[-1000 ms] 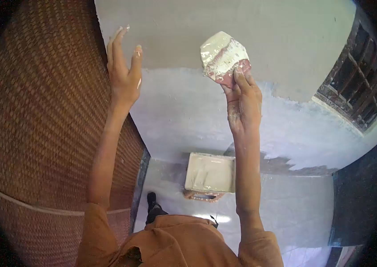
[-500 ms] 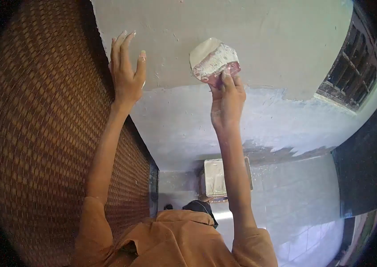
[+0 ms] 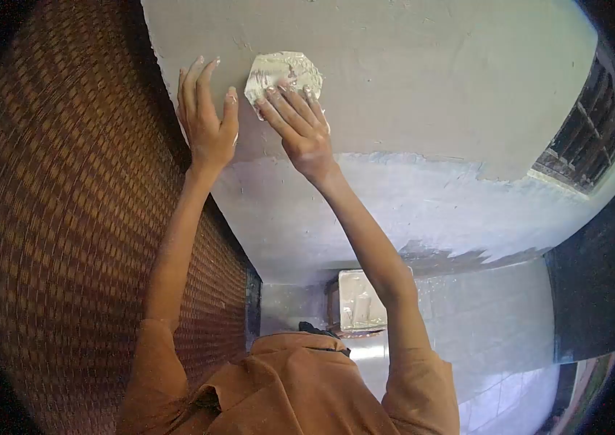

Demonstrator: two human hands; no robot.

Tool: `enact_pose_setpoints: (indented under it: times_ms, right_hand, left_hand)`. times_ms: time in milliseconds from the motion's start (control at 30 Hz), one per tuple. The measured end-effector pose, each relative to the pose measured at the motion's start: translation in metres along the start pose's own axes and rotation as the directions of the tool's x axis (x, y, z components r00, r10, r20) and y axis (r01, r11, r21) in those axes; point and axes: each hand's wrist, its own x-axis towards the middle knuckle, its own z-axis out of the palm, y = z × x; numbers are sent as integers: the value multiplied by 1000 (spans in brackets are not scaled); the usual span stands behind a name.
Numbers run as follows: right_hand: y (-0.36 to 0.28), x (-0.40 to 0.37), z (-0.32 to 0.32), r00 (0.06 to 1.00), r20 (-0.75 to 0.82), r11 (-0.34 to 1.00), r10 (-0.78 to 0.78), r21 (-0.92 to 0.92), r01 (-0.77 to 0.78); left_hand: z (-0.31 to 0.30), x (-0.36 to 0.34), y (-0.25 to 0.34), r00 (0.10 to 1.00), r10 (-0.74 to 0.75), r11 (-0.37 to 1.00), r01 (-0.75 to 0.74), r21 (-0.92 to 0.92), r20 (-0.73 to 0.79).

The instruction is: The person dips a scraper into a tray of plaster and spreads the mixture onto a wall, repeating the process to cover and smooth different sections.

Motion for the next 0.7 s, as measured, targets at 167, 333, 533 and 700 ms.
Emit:
enact_pose_setpoints:
  times_ms: [167,333,533,700]
  right_hand:
    - [14,-14,21,997,77,993,-6,-115,14]
    - [16,-23,22,982,181,993,51,-109,-31]
    - [8,-48,7,952,279,991,125,-77,-108]
    - [-15,-39,-36,995,102,998,2,70,-9]
  left_hand:
    - [8,-4,-9,1000,0,1000,0,7,-1]
    - [14,-7,-14,1000,-6,1000,6,-4,-12]
    - [19,-8,-19,999,9,1000,-9,2,-41]
    - [14,-3,-23,998,46,998,-44,54,-36]
